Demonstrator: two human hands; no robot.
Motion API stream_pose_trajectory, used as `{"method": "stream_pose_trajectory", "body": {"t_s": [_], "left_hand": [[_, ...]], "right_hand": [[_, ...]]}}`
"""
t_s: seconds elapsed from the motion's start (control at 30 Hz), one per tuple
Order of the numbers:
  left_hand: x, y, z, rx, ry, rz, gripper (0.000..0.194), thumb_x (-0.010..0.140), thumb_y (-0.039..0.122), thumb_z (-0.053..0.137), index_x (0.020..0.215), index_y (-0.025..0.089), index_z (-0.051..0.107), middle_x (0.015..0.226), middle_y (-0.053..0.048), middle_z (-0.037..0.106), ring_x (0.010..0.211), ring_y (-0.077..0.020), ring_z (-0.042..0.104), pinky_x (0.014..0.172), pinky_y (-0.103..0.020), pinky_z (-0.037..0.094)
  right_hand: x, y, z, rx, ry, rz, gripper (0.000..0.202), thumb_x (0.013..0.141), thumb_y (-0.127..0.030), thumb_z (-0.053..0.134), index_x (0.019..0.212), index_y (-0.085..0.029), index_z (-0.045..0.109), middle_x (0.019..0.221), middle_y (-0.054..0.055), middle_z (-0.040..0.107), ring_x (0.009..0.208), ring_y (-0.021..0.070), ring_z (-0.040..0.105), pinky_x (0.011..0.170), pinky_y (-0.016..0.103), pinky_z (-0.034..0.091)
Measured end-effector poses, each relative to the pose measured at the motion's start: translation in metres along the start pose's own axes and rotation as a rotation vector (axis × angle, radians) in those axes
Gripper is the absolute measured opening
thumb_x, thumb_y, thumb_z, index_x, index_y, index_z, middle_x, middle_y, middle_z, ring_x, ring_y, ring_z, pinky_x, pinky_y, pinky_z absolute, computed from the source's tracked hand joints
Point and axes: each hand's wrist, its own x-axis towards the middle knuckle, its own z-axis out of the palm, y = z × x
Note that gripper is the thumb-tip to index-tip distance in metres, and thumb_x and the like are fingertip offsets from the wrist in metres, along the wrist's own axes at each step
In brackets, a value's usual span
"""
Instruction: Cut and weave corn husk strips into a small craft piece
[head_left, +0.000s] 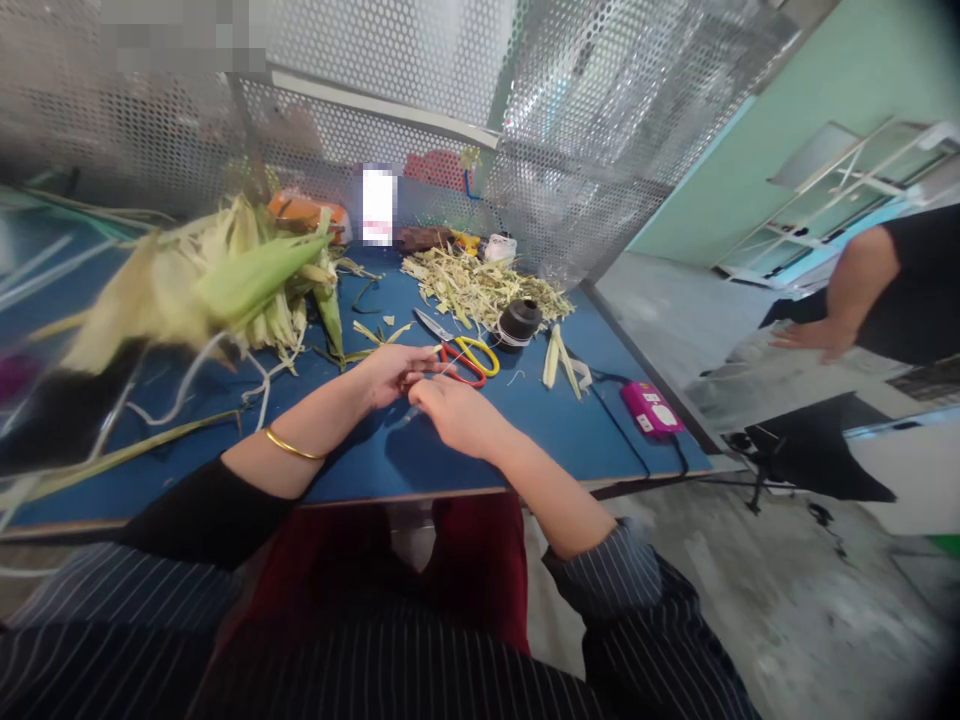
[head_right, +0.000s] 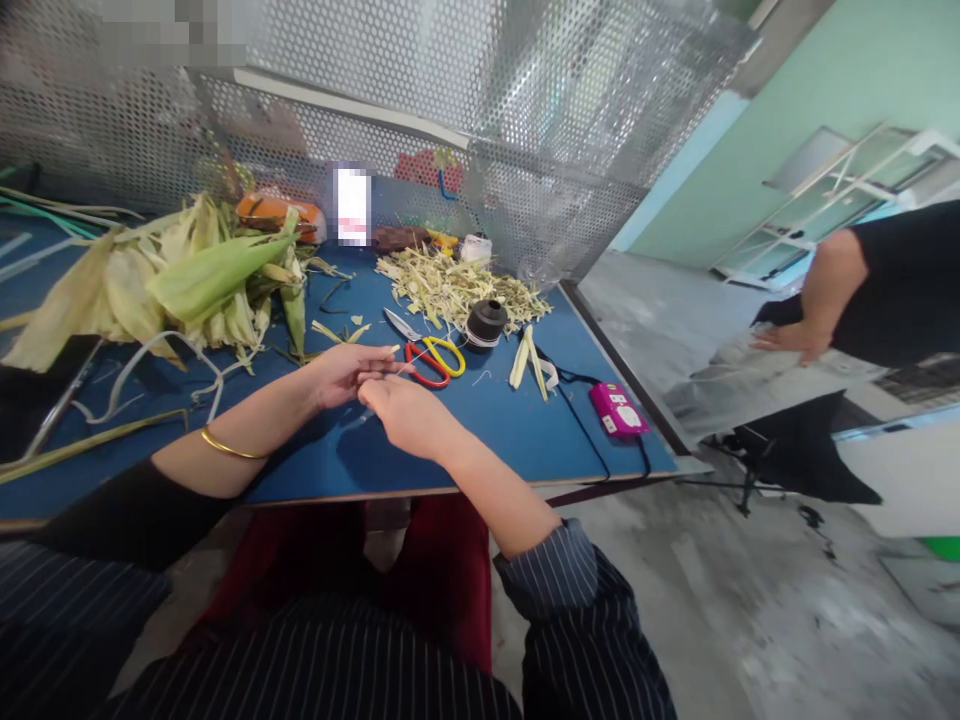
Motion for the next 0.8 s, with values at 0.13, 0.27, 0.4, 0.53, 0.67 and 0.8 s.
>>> {"method": "stream_pose_trajectory", "body": {"t_s": [0.13, 0.27, 0.4, 0.53, 0.67, 0.8], "left_hand": [[0.000, 0.002, -0.005, -0.192, -0.182, -0.172, 0.009, 0.079, 0.020, 0.062, 0.072, 0.014, 0.062, 0.078, -0.008, 0.068, 0.043, -0.0039, 0.036, 0.037, -0.018, 0.026], [0.002, 0.003, -0.004, -0.176, -0.067, -0.123, 0.012, 0.081, 0.018, 0.062, 0.071, 0.014, 0.060, 0.061, -0.001, 0.055, 0.048, -0.0050, 0.045, 0.045, -0.017, 0.038], [0.000, 0.007, -0.001, -0.145, 0.040, -0.061, 0.015, 0.083, 0.017, 0.059, 0.069, 0.013, 0.058, 0.057, 0.000, 0.051, 0.047, -0.0058, 0.045, 0.046, -0.019, 0.041], [0.000, 0.009, -0.002, -0.151, 0.060, -0.036, 0.015, 0.082, 0.016, 0.060, 0.068, 0.013, 0.057, 0.056, 0.000, 0.051, 0.046, -0.0060, 0.045, 0.045, -0.019, 0.041], [0.002, 0.010, -0.005, -0.155, 0.081, -0.024, 0.017, 0.085, 0.017, 0.058, 0.069, 0.012, 0.057, 0.056, 0.000, 0.051, 0.045, -0.0061, 0.046, 0.045, -0.019, 0.042], [0.002, 0.012, -0.006, -0.162, 0.116, -0.011, 0.019, 0.087, 0.013, 0.054, 0.067, 0.011, 0.055, 0.054, 0.002, 0.049, 0.042, -0.0054, 0.044, 0.045, -0.019, 0.043]], "right_hand": [[-0.015, -0.008, 0.011, -0.021, -0.014, 0.015, 0.016, 0.091, -0.014, 0.039, 0.091, -0.018, 0.055, 0.085, 0.007, 0.062, 0.082, 0.0182, 0.053, 0.073, 0.028, 0.039], [-0.026, 0.002, 0.002, 0.043, 0.152, 0.144, 0.013, 0.093, -0.025, 0.043, 0.097, -0.021, 0.055, 0.095, 0.006, 0.064, 0.084, 0.0165, 0.058, 0.076, 0.027, 0.042], [-0.019, 0.036, -0.013, -0.088, 0.385, 0.521, 0.017, 0.090, -0.029, 0.046, 0.100, -0.017, 0.054, 0.102, 0.010, 0.061, 0.081, 0.0172, 0.060, 0.078, 0.030, 0.045], [0.007, 0.061, -0.016, -0.343, 0.041, 0.613, 0.024, 0.079, -0.022, 0.055, 0.101, -0.011, 0.057, 0.104, 0.018, 0.061, 0.099, 0.0274, 0.059, 0.085, 0.036, 0.045], [0.022, 0.063, -0.019, -0.355, -0.130, 0.660, 0.032, 0.076, -0.016, 0.055, 0.107, -0.010, 0.055, 0.109, 0.022, 0.062, 0.098, 0.0286, 0.061, 0.082, 0.035, 0.046], [0.003, 0.059, -0.036, -0.276, -0.215, 0.708, 0.048, 0.068, -0.021, 0.065, 0.114, -0.011, 0.054, 0.092, 0.016, 0.068, 0.082, 0.0272, 0.066, 0.067, 0.031, 0.047]]}}
